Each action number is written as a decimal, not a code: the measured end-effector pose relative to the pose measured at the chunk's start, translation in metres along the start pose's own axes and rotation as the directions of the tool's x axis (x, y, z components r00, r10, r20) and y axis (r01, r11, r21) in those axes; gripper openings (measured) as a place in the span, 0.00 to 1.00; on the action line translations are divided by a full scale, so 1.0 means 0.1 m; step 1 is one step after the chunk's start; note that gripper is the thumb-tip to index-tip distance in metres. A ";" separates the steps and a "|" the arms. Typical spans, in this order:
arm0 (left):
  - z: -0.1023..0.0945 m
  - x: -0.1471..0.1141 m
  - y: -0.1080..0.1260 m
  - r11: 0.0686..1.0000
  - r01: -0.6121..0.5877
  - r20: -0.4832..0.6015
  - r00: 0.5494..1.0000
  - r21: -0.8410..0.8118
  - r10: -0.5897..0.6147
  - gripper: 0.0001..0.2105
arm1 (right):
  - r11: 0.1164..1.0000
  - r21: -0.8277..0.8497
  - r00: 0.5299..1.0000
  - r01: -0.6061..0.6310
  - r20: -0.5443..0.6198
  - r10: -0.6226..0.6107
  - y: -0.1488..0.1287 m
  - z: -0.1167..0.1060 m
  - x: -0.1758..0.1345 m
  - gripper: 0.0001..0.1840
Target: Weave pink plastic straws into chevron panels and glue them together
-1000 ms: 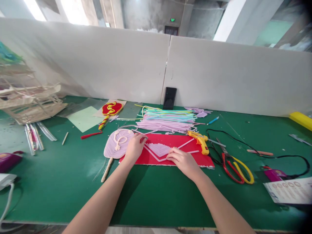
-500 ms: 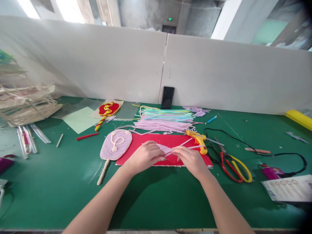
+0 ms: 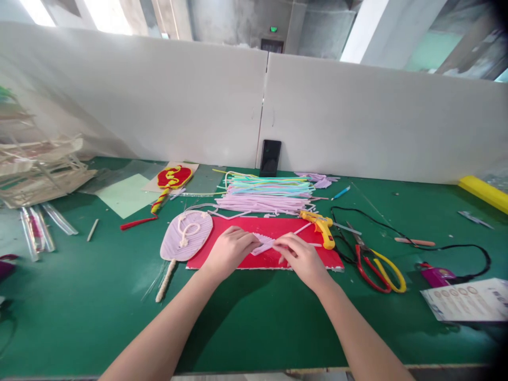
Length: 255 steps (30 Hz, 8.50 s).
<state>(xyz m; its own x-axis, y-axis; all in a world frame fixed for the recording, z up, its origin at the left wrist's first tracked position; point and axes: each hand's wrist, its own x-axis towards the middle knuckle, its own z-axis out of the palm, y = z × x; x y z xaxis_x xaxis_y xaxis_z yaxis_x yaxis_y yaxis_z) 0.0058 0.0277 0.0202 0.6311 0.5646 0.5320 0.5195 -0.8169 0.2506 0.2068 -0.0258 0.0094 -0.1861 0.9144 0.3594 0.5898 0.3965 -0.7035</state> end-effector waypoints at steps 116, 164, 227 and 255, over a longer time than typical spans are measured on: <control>0.17 0.01 0.15 -0.052 0.622 0.615 0.753 -0.781 -0.233 0.10 | 0.972 0.203 0.993 0.116 -0.039 -0.111 0.08 -0.24 0.02 0.03; 0.21 0.04 0.36 -0.028 0.640 0.604 0.709 -0.768 -0.365 0.16 | 0.989 -0.012 0.985 0.146 -0.096 -0.146 0.04 -0.07 0.01 0.05; -0.16 0.01 -0.37 0.311 0.649 0.367 0.691 -0.694 -0.623 0.15 | 0.389 0.744 0.819 -0.544 0.368 0.441 0.02 -0.11 0.10 0.13; 0.07 0.05 -0.02 -0.165 0.435 0.451 0.715 -0.885 -0.535 0.14 | 0.659 0.732 0.903 -0.174 -0.147 0.403 -0.04 0.06 0.17 0.12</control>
<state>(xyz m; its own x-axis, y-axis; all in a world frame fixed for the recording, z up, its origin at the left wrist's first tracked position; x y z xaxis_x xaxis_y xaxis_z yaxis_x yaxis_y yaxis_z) 0.0118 0.0332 0.0173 0.4330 0.8936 -0.1183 -0.3215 0.2757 0.9059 0.1966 -0.0118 0.0146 0.1850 0.9738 0.1318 -0.1538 0.1612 -0.9749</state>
